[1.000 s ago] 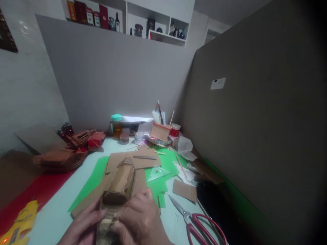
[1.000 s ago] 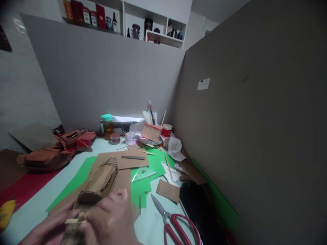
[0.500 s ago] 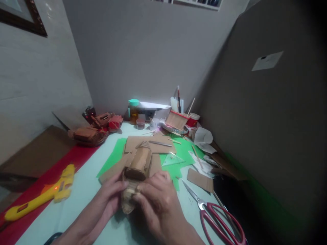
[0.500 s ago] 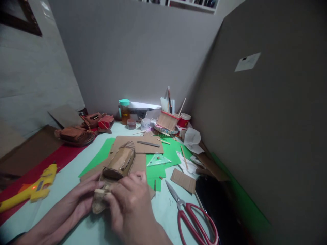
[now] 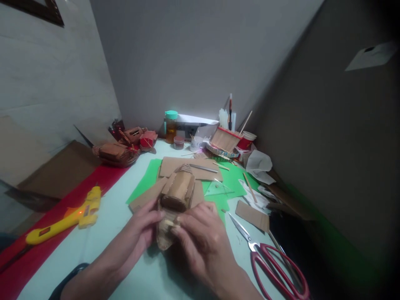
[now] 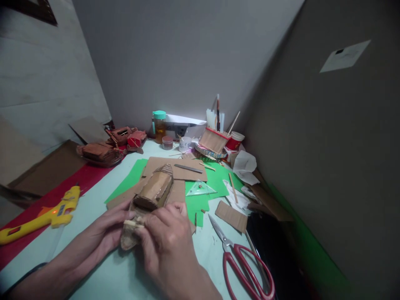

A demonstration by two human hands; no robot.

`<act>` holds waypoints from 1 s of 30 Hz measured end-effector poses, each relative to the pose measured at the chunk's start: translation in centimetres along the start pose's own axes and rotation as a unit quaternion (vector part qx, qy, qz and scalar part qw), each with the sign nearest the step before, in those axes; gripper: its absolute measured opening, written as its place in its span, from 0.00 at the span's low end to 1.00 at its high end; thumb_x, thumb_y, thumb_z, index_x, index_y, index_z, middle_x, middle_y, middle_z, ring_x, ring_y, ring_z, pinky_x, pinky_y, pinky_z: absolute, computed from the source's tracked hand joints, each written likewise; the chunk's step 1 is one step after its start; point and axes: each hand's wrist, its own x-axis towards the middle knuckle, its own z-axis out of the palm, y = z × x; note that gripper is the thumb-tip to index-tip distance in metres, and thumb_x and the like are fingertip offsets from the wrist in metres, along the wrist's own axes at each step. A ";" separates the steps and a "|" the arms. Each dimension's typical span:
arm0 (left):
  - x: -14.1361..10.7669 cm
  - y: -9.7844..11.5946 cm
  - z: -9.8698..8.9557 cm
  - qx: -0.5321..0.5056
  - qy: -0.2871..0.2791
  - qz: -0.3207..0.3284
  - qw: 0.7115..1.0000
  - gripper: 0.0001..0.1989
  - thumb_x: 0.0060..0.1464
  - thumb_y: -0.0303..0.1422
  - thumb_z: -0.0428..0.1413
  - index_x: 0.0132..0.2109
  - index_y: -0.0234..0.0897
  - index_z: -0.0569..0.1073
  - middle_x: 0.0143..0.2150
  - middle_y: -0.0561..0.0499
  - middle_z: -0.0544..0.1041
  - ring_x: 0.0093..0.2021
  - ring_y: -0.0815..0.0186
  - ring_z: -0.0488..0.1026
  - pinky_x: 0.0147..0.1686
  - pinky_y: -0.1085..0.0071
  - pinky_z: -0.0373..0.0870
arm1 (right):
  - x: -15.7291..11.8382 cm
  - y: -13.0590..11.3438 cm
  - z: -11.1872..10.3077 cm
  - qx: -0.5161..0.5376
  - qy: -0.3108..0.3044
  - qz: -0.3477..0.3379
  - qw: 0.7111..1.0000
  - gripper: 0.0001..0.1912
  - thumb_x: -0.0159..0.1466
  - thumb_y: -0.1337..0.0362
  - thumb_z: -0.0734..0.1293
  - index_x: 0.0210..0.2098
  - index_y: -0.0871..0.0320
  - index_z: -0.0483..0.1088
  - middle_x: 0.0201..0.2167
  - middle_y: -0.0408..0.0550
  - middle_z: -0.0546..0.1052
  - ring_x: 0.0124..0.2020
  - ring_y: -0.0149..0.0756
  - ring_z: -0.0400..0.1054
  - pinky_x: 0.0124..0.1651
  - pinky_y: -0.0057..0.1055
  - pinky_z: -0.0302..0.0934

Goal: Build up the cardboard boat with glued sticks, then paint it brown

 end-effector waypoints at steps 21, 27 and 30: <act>-0.1 -0.2 -0.3 -0.019 -0.001 -0.002 1.000 0.29 0.53 0.28 0.65 0.62 0.43 0.74 0.52 0.49 0.85 0.57 0.56 0.78 0.49 0.69 0.77 | 0.0 0.1 0.3 -0.010 0.028 -0.007 1.000 0.07 0.71 0.70 0.64 0.35 0.58 0.71 0.30 0.45 0.74 0.33 0.36 0.67 0.43 0.36 0.56; -0.1 0.0 0.0 -0.013 -0.014 0.001 1.000 0.22 0.55 0.28 0.64 0.57 0.42 0.77 0.47 0.49 0.85 0.48 0.58 0.82 0.46 0.68 0.77 | -0.2 0.2 0.4 -0.004 0.042 -0.015 0.999 0.03 0.70 0.70 0.66 0.39 0.57 0.71 0.33 0.45 0.76 0.35 0.36 0.68 0.43 0.36 0.57; -0.1 0.0 -0.1 -0.006 -0.005 -0.006 1.000 0.16 0.56 0.28 0.63 0.52 0.41 0.78 0.43 0.50 0.86 0.43 0.60 0.82 0.43 0.68 0.78 | -0.2 0.2 0.4 0.001 0.040 -0.012 0.999 0.02 0.69 0.69 0.67 0.42 0.58 0.71 0.35 0.45 0.77 0.37 0.37 0.68 0.45 0.37 0.57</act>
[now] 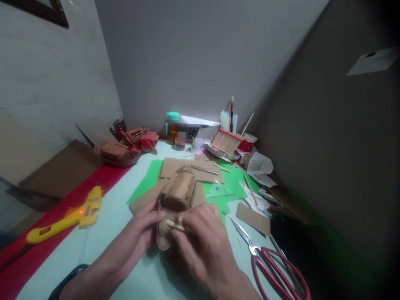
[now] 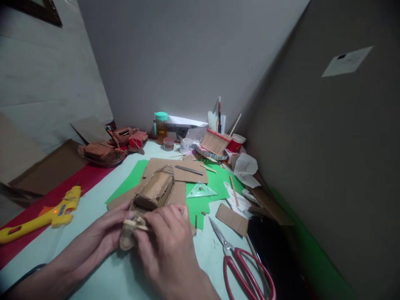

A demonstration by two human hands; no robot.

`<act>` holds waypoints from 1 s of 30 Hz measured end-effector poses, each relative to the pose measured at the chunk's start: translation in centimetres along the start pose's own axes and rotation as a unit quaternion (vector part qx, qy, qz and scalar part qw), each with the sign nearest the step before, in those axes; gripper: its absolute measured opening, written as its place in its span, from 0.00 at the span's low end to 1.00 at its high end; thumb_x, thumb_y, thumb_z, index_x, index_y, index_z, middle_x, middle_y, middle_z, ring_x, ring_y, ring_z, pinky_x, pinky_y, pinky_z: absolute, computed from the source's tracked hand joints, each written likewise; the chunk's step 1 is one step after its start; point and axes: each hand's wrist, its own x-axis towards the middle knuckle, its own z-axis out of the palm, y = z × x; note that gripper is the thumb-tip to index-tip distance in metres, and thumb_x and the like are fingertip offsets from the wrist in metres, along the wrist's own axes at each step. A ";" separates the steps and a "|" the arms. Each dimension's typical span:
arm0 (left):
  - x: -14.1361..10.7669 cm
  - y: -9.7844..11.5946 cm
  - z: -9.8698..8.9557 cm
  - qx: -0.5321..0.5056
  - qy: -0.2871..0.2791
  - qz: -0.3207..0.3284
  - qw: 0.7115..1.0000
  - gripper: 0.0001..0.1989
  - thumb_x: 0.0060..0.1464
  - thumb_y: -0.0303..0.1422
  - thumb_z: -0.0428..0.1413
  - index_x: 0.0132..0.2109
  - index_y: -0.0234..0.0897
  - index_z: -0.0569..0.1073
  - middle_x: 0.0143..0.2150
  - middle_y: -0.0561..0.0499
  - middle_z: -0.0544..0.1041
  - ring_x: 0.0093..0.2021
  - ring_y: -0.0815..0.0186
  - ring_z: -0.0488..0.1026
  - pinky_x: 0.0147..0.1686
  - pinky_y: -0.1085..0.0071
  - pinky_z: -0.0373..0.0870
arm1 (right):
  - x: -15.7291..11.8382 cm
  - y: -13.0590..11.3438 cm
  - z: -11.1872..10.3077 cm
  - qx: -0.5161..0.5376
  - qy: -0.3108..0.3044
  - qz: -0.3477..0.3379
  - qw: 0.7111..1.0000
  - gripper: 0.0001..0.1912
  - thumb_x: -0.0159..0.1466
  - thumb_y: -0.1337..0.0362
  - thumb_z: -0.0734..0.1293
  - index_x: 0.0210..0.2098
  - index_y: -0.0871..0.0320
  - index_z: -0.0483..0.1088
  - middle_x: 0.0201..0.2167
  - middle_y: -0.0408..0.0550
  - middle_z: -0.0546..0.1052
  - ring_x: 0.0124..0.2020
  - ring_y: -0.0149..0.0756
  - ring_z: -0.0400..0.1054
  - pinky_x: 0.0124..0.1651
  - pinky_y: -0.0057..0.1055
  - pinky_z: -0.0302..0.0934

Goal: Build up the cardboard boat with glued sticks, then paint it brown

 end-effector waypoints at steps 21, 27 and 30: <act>0.1 -0.2 -0.2 0.000 -0.009 0.015 1.000 0.25 0.59 0.30 0.61 0.63 0.42 0.71 0.55 0.48 0.83 0.59 0.57 0.77 0.51 0.68 0.77 | -0.1 0.2 0.2 -0.035 0.014 0.012 0.999 0.10 0.69 0.72 0.64 0.50 0.59 0.67 0.35 0.47 0.76 0.36 0.39 0.67 0.41 0.36 0.60; 0.2 -0.1 -0.2 0.003 -0.004 0.035 0.999 0.28 0.59 0.30 0.62 0.65 0.44 0.69 0.61 0.50 0.80 0.62 0.59 0.75 0.51 0.71 0.77 | 0.1 -0.2 -0.6 -0.021 0.004 0.035 0.999 0.17 0.68 0.69 0.66 0.56 0.58 0.65 0.41 0.47 0.77 0.40 0.40 0.69 0.45 0.37 0.63; 0.4 0.1 -0.2 0.031 0.007 0.048 0.998 0.26 0.59 0.32 0.62 0.64 0.45 0.71 0.63 0.50 0.78 0.64 0.60 0.73 0.54 0.72 0.76 | 0.2 -0.4 -1.6 -0.019 0.019 0.050 0.998 0.17 0.68 0.67 0.67 0.56 0.58 0.65 0.44 0.49 0.76 0.44 0.40 0.70 0.48 0.37 0.65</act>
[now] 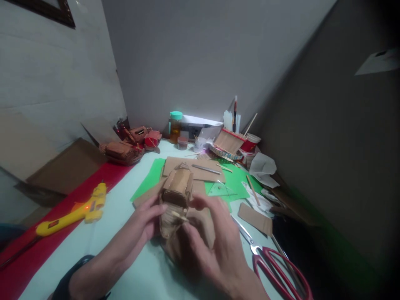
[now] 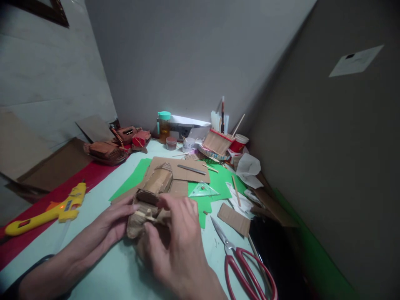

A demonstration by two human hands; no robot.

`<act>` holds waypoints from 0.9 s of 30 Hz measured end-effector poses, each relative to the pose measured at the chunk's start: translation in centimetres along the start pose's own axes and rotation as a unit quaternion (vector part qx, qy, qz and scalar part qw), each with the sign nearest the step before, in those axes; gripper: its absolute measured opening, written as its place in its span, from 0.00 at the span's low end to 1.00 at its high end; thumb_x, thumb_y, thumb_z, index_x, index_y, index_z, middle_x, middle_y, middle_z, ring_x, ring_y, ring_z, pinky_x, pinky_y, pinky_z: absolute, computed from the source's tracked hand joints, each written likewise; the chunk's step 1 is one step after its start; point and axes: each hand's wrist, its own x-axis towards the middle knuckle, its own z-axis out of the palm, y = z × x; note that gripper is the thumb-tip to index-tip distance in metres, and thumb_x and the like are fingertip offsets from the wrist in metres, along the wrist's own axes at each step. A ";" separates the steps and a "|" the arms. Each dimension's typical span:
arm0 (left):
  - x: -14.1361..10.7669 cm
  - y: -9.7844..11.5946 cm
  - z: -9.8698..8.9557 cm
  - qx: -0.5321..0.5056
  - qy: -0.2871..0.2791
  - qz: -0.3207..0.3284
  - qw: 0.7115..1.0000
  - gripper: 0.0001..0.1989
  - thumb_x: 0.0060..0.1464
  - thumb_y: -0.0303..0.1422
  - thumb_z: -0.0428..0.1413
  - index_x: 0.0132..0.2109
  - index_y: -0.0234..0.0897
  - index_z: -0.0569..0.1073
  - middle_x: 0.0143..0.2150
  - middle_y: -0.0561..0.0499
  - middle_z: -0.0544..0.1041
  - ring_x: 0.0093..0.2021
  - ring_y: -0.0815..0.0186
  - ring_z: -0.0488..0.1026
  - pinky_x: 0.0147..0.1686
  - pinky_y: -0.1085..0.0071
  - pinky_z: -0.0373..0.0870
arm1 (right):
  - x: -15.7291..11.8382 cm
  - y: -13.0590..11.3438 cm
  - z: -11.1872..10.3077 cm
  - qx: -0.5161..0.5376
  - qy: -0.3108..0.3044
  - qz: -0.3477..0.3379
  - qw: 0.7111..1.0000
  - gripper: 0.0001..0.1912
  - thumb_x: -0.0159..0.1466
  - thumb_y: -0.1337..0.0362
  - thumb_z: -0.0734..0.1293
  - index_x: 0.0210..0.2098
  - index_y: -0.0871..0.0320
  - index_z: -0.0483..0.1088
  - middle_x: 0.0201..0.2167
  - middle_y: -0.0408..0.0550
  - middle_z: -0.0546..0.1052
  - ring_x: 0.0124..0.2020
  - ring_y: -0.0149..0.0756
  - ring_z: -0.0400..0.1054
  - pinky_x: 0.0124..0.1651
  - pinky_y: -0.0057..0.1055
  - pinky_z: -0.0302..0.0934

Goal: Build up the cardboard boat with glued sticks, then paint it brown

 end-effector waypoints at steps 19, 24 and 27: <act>1.3 -0.7 -1.2 0.195 0.039 0.066 0.978 0.28 0.58 0.43 0.64 0.62 0.41 0.68 0.52 0.45 0.82 0.45 0.61 0.81 0.38 0.72 0.80 | 0.5 0.7 -1.6 -0.044 0.143 0.036 0.988 0.08 0.70 0.70 0.65 0.48 0.59 0.71 0.40 0.49 0.80 0.42 0.36 0.74 0.47 0.31 0.65; 1.7 -0.8 -1.9 0.254 0.059 0.106 0.960 0.32 0.55 0.46 0.65 0.61 0.38 0.67 0.39 0.49 0.80 0.30 0.64 0.78 0.21 0.74 0.74 | 0.4 0.6 -1.5 -0.028 0.137 0.045 0.989 0.09 0.70 0.69 0.65 0.50 0.59 0.71 0.39 0.47 0.79 0.40 0.36 0.73 0.46 0.32 0.65; 1.9 -0.7 -2.5 0.296 0.070 0.134 0.943 0.33 0.53 0.49 0.64 0.60 0.36 0.68 0.36 0.51 0.78 0.21 0.69 0.71 0.16 0.74 0.68 | 0.4 0.5 -1.5 -0.020 0.135 0.048 0.989 0.09 0.71 0.69 0.65 0.49 0.58 0.71 0.39 0.47 0.79 0.41 0.36 0.73 0.45 0.32 0.65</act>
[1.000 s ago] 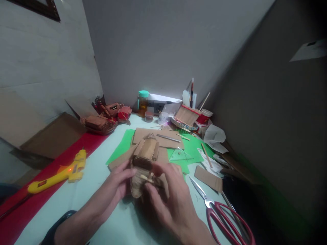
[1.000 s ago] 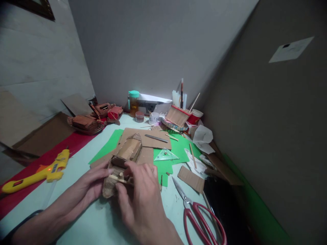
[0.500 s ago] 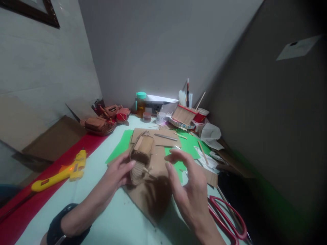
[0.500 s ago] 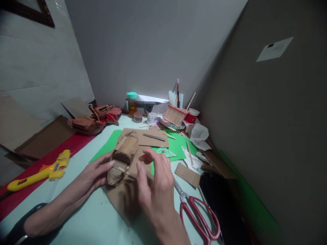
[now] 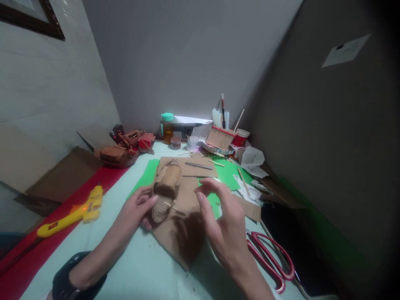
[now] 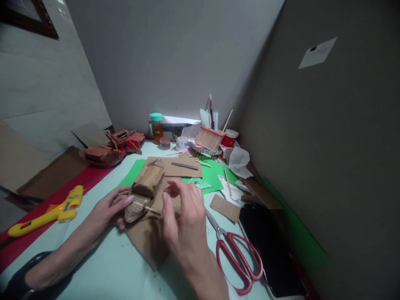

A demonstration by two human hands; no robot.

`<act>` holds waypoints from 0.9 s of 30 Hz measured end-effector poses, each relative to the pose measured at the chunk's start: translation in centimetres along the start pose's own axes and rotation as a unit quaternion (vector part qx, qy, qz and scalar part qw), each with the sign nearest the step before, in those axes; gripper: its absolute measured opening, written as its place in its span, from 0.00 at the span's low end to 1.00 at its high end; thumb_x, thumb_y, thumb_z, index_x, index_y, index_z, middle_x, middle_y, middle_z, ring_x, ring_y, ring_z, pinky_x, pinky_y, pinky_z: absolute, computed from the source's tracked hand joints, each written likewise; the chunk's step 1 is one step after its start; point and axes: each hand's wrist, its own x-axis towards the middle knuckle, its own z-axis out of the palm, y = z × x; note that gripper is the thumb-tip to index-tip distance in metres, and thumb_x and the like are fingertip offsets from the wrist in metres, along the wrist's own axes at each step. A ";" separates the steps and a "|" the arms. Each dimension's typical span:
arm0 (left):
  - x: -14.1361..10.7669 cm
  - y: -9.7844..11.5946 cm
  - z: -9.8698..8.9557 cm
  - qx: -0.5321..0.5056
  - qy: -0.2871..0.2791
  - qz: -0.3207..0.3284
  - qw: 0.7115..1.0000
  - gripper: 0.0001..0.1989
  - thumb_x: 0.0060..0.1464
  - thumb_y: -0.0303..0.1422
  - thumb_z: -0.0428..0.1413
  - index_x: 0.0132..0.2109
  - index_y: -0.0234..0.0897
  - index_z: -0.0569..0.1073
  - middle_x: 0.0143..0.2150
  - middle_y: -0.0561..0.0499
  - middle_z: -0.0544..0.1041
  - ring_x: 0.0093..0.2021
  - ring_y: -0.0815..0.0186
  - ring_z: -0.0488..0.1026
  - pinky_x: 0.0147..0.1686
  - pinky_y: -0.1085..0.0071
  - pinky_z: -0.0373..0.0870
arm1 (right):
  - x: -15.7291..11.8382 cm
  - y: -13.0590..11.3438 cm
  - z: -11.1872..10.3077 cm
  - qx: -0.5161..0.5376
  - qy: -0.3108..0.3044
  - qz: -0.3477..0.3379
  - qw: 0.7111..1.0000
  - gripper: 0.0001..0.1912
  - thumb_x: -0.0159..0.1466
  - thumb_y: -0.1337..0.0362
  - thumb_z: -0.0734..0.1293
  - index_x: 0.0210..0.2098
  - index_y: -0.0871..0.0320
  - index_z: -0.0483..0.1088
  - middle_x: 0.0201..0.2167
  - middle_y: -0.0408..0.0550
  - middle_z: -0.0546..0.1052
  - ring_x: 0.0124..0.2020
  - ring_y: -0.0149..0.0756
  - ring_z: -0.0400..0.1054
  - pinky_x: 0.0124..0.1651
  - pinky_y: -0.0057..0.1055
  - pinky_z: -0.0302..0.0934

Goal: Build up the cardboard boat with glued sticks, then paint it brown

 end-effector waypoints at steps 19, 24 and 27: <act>-4.5 -1.6 -3.2 0.338 0.116 0.254 0.899 0.11 0.58 0.42 0.58 0.30 0.44 0.76 0.32 0.48 0.78 0.37 0.54 0.73 0.41 0.60 0.65 | 0.7 1.5 -0.4 -0.058 -0.017 0.011 0.998 0.06 0.72 0.68 0.63 0.44 0.57 0.72 0.41 0.50 0.82 0.43 0.40 0.77 0.46 0.37 0.69; -7.1 -5.3 -3.4 0.432 0.046 0.360 0.825 0.16 0.62 0.41 0.58 0.53 0.42 0.80 0.51 0.46 0.84 0.52 0.54 0.80 0.53 0.64 0.73 | -0.7 1.1 -1.9 -0.122 -0.150 -0.034 0.981 0.09 0.70 0.71 0.62 0.44 0.58 0.75 0.39 0.50 0.83 0.39 0.43 0.78 0.42 0.38 0.72; -7.8 -7.0 -3.5 0.521 0.056 0.439 0.730 0.21 0.66 0.42 0.55 0.60 0.37 0.76 0.58 0.42 0.82 0.56 0.52 0.80 0.55 0.64 0.75 | -3.1 0.6 -2.8 -0.166 -0.221 -0.076 0.958 0.12 0.70 0.71 0.61 0.45 0.59 0.77 0.42 0.54 0.84 0.38 0.48 0.79 0.40 0.44 0.74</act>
